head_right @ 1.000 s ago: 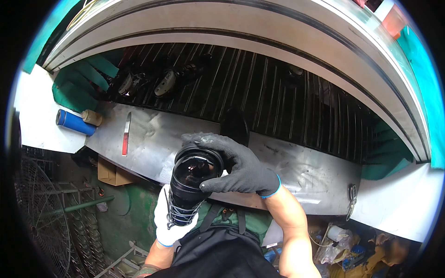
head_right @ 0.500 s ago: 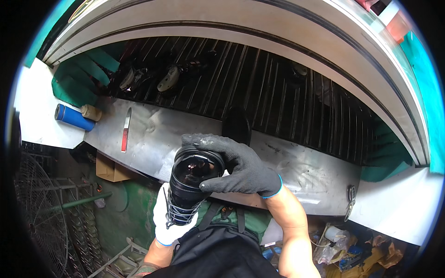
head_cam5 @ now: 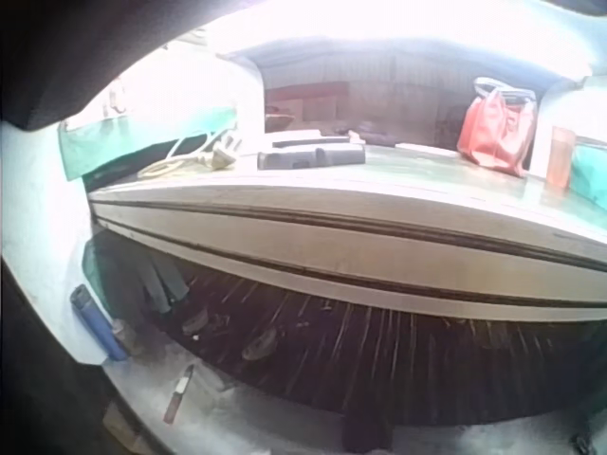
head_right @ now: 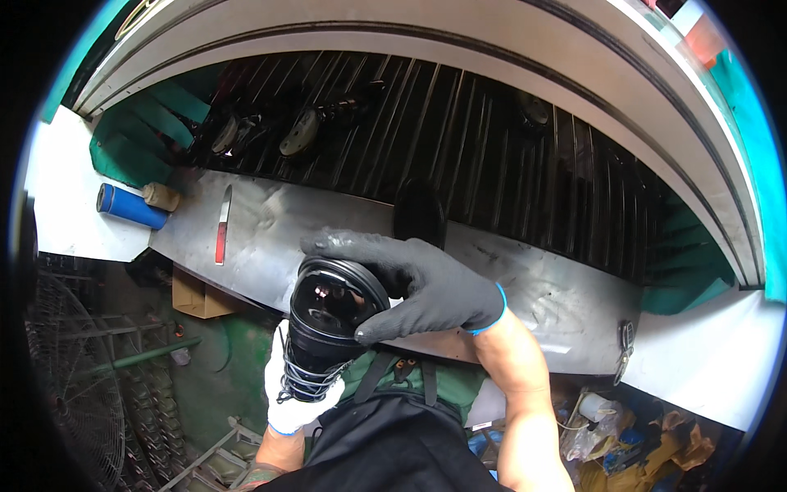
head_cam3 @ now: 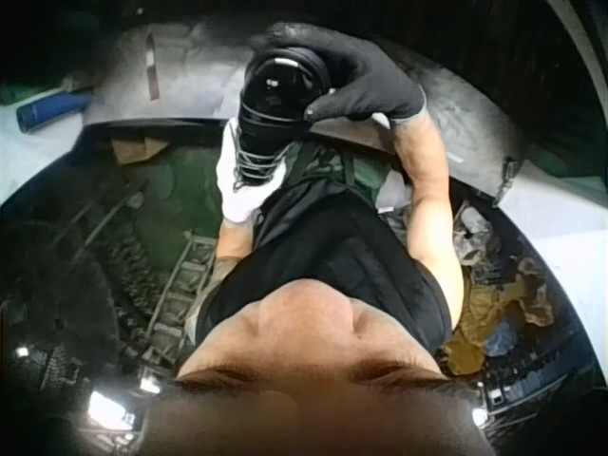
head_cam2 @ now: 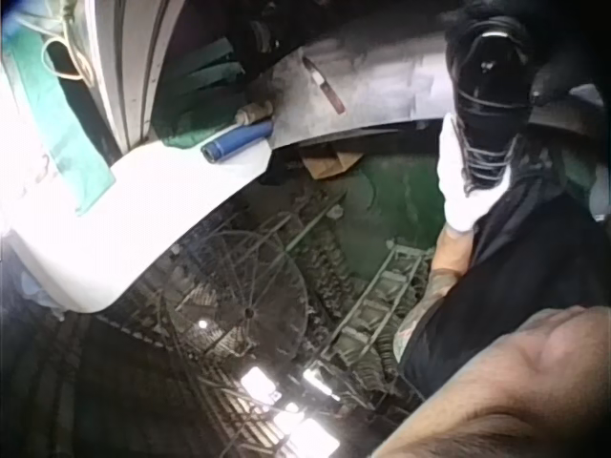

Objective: The person cleans a black shoe using a white cloth. They repeatedly wipe the shoe's upper, toe, and sole, rotating it to access different surfaces. The person handles the shoe one at a time, placing it on a metal workbench and picking it up again multiple times throughout the process.

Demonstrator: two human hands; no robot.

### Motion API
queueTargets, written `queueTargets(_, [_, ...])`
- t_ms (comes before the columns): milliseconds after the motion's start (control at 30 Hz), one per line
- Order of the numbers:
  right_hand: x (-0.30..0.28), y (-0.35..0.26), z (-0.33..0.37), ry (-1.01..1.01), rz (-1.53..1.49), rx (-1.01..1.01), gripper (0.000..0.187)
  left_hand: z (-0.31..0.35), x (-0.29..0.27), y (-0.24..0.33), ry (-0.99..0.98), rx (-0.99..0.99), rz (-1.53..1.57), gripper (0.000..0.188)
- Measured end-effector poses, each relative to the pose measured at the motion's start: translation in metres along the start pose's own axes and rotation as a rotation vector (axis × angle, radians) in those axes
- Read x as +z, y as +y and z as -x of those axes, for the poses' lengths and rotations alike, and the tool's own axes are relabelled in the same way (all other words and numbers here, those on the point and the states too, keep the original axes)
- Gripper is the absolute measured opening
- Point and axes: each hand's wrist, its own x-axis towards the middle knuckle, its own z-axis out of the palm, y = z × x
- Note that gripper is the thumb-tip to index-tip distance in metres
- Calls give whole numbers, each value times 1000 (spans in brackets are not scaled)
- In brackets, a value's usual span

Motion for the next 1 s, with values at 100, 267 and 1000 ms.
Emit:
queueTargets(100, [2, -3, -9, -62, 97, 25, 116, 13, -9, 0, -1, -112, 308, 92])
queueTargets(267, [34, -4, -13, -36, 156, 174, 121, 14, -14, -9, -14, -247, 727, 102])
queueTargets(1000, [98, 26, 32, 213, -400, 83, 99, 26, -6, -24, 38, -344, 680, 88])
